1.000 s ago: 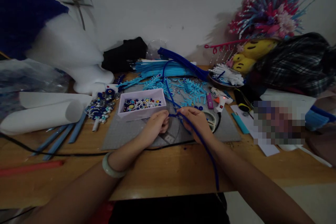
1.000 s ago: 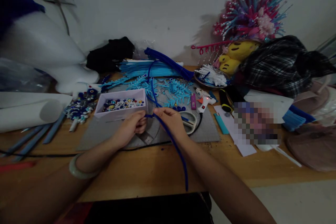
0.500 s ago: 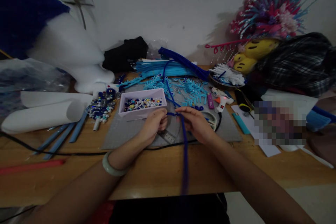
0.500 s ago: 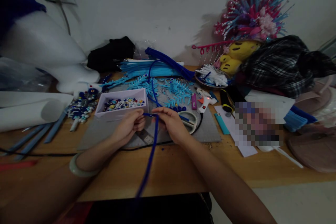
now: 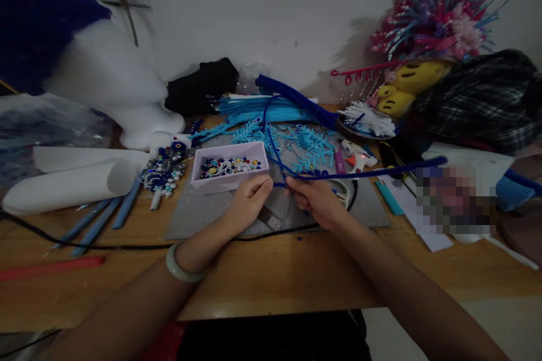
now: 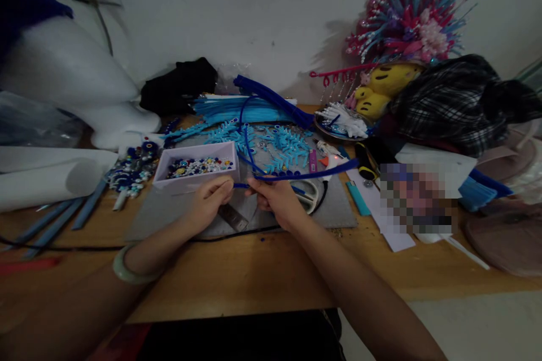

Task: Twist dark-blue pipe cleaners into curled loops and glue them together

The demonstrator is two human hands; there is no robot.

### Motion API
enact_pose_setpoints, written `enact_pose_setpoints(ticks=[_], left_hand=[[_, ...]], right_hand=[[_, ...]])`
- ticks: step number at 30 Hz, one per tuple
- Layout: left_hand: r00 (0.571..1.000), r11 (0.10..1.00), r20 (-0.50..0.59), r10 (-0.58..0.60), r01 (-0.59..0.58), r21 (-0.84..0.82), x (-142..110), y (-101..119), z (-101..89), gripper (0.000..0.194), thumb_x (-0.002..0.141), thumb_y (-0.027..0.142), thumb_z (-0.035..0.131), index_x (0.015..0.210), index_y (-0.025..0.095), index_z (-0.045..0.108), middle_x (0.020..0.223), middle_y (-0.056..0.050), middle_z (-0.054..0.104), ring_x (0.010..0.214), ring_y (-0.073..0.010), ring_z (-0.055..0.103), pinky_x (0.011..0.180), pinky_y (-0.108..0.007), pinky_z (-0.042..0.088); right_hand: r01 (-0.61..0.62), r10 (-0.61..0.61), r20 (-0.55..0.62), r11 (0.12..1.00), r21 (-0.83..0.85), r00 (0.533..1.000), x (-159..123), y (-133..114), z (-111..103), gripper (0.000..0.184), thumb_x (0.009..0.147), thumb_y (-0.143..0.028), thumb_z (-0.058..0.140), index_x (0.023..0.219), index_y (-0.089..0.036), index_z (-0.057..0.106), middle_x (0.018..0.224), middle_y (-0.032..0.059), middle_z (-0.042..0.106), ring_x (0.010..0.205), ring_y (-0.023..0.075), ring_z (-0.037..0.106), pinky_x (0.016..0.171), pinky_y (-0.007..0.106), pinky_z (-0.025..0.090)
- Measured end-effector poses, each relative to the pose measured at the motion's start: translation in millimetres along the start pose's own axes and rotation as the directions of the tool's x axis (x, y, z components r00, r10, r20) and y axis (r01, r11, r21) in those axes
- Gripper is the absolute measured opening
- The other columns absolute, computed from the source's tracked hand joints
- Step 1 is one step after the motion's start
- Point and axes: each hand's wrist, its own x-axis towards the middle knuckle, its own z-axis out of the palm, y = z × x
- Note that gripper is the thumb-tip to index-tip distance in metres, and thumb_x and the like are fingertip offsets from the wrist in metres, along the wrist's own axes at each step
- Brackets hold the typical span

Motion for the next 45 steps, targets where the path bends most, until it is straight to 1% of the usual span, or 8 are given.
enact_pose_setpoints(ticks=[4,7,12,21,29,33,40,45], left_hand=[[0.998,0.976,0.052,0.037,-0.047,0.213,0,5,-0.3,0.03,0.078,0.029,0.037,0.051,0.019,0.028,0.05,0.006,0.022,0.048,-0.0082,0.025,0.046,-0.023,0.019],[0.999,0.968,0.043,0.031,-0.04,0.247,1,7,0.8,0.028,0.075,0.027,0.038,0.05,0.019,0.028,0.05,0.006,0.022,0.048,-0.0083,0.025,0.047,-0.023,0.019],[0.997,0.988,-0.061,-0.043,0.051,0.148,2,7,1.9,0.028,0.074,0.027,0.04,0.049,0.019,0.03,0.05,0.006,0.023,0.047,-0.0085,0.024,0.045,-0.023,0.018],[0.991,0.992,-0.065,-0.119,0.116,-0.041,4,4,1.8,0.03,0.073,0.03,0.045,0.049,0.019,0.031,0.047,0.007,0.025,0.043,-0.0069,0.024,0.042,-0.021,0.017],[0.981,0.955,-0.016,-0.192,0.183,-0.234,2,5,5.6,0.027,0.07,0.03,0.047,0.051,0.019,0.032,0.045,0.008,0.023,0.04,-0.0051,0.018,0.039,-0.02,0.012],[0.984,0.964,0.0,-0.181,0.177,-0.197,1,7,6.1,0.028,0.071,0.029,0.046,0.049,0.018,0.032,0.044,0.008,0.025,0.04,-0.0051,0.019,0.04,-0.021,0.013],[0.982,0.959,0.021,-0.186,0.187,-0.213,-1,12,7.1,0.029,0.074,0.031,0.044,0.05,0.019,0.033,0.039,0.008,0.028,0.035,-0.0049,0.022,0.037,-0.02,0.016],[0.991,0.991,0.004,-0.131,0.131,0.028,-8,23,7.0,0.03,0.078,0.027,0.039,0.049,0.02,0.037,0.033,0.007,0.035,0.032,-0.0068,0.03,0.038,-0.021,0.021]], right_hand=[[0.037,-0.038,-0.022,0.998,-0.049,0.999,-2,0,-1,0.026,0.063,-0.038,0.066,0.059,-0.014,0.057,0.039,-0.0097,0.029,0.036,0.0024,0.02,0.038,0.021,0.01],[0.048,-0.048,-0.035,0.999,-0.005,0.998,-3,-1,0,0.022,0.059,-0.034,0.069,0.06,-0.016,0.056,0.041,-0.0095,0.031,0.038,0.0029,0.02,0.039,0.022,0.01],[0.077,-0.076,-0.018,0.995,0.071,0.997,-3,-4,-1,0.009,0.059,-0.026,0.062,0.061,-0.017,0.062,0.052,-0.0032,0.049,0.042,0.0047,0.028,0.041,0.022,0.016],[0.032,-0.032,-0.029,0.999,-0.009,0.999,0,-5,-1,0.017,0.054,-0.026,0.071,0.065,-0.014,0.065,0.043,-0.0072,0.039,0.04,0.003,0.026,0.041,0.021,0.017],[0.108,-0.12,-0.037,0.967,-0.231,0.992,2,-7,-1,0.016,0.055,-0.02,0.069,0.07,-0.017,0.063,0.063,-0.0037,0.057,0.054,0.0059,0.045,0.051,0.021,0.031],[0.123,-0.137,-0.007,0.91,-0.397,0.991,3,-3,-3,0.01,0.06,-0.024,0.066,0.069,-0.018,0.065,0.055,-0.0049,0.052,0.05,0.0064,0.041,0.049,0.021,0.029],[-0.043,0.052,0.026,0.961,-0.272,0.998,1,0,-3,0.021,0.063,-0.036,0.065,0.07,-0.017,0.064,0.055,-0.0039,0.056,0.04,0.0031,0.032,0.039,0.019,0.019],[-0.152,0.165,0.113,0.982,-0.117,0.98,-3,-4,-3,0.018,0.062,-0.029,0.067,0.074,-0.017,0.067,0.067,0.0008,0.064,0.044,0.003,0.041,0.038,0.017,0.016]])
